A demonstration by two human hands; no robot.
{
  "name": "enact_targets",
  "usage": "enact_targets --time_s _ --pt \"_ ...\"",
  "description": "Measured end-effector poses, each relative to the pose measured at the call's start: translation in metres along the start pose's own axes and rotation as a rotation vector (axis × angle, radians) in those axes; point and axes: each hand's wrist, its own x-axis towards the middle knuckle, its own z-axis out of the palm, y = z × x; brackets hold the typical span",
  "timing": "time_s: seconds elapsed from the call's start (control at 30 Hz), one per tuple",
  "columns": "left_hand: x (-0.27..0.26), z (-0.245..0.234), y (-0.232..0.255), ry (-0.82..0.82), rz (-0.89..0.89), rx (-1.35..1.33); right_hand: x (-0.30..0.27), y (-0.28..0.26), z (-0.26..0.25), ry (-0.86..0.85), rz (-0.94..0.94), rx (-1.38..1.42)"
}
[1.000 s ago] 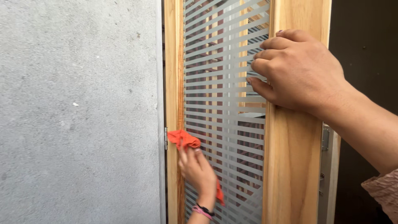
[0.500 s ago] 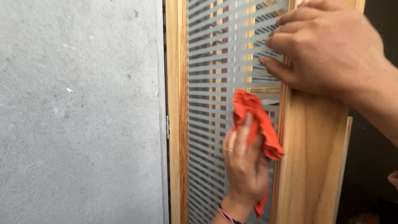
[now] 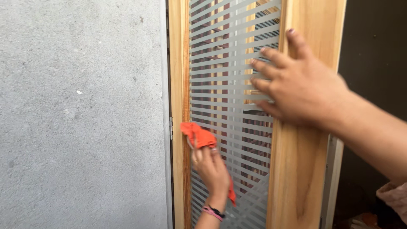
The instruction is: The person wipes the wooden frame and frosted glass panel of a door using an orange cloth. They clean the edges, corners, and the metal handle area, moving systematically around the door surface.
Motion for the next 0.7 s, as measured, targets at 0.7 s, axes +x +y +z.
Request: enact_targets --time_s 0.7 --pt "-0.029 -0.007 -0.012 -0.043 -0.016 0.081 -0.020 -0.104 0.021 0.078 0.224 0.132"
